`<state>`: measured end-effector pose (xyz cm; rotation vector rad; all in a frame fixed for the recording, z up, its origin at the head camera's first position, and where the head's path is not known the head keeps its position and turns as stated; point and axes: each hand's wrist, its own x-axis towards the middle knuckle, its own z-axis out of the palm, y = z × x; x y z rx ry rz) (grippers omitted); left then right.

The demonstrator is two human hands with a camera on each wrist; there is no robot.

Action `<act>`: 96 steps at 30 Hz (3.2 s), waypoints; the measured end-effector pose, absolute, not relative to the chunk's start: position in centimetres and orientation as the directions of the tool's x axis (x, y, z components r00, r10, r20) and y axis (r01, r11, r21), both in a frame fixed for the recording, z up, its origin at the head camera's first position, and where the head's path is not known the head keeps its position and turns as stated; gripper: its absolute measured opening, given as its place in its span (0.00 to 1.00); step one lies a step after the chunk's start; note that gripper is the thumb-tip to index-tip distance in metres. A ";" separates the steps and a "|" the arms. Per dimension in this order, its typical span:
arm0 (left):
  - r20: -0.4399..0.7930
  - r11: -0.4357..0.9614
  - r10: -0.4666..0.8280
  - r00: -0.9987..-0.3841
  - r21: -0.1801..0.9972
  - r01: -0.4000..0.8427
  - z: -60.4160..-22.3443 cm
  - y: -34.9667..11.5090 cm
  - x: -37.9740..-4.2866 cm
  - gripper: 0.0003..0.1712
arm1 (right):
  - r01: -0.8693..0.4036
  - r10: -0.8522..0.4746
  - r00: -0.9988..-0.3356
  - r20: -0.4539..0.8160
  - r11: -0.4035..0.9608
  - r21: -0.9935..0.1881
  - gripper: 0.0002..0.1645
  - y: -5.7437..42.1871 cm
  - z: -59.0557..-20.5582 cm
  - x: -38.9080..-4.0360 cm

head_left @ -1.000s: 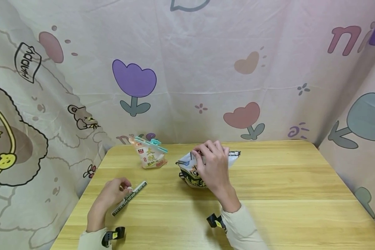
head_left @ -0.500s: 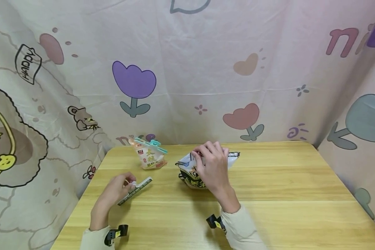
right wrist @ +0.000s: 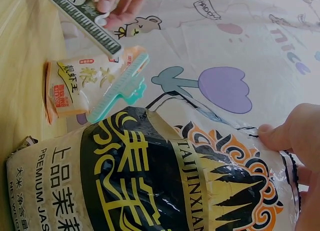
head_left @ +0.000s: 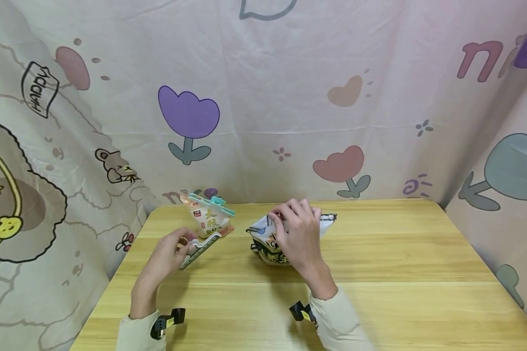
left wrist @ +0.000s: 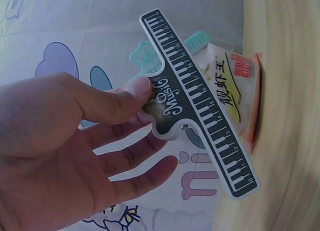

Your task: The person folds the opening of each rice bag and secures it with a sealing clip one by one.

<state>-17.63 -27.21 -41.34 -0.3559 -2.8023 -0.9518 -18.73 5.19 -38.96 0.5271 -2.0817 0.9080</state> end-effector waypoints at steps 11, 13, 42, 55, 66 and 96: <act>0.291 0.723 0.156 -0.944 0.618 0.310 -40.5 -26.1 -17.7 0.10 | -0.622 -0.059 -0.607 0.792 0.656 -0.427 0.05 5.3 -39.2 -18.7; 0.313 0.708 0.157 -0.937 0.626 0.328 -40.3 -25.7 -17.9 0.11 | -0.623 -0.061 -0.603 0.795 0.659 -0.422 0.05 5.2 -39.2 -18.7; 0.419 0.578 0.211 -0.883 0.675 0.459 -38.9 -21.7 -19.9 0.14 | -0.620 -0.068 -0.605 0.793 0.666 -0.415 0.07 5.3 -39.2 -18.9; 0.417 0.489 0.203 -0.886 0.741 0.460 -38.4 -20.2 -20.0 0.13 | -0.614 -0.064 -0.604 0.794 0.672 -0.413 0.04 5.1 -39.3 -18.9; 0.422 0.458 0.189 -0.887 0.761 0.459 -38.3 -19.7 -19.9 0.12 | -0.631 -0.066 -0.588 0.806 0.661 -0.406 0.04 5.0 -39.2 -18.9; 0.550 0.427 0.185 -0.814 0.701 0.571 -37.9 -17.2 -19.6 0.13 | -0.625 -0.067 -0.588 0.806 0.670 -0.400 0.03 4.9 -39.2 -18.7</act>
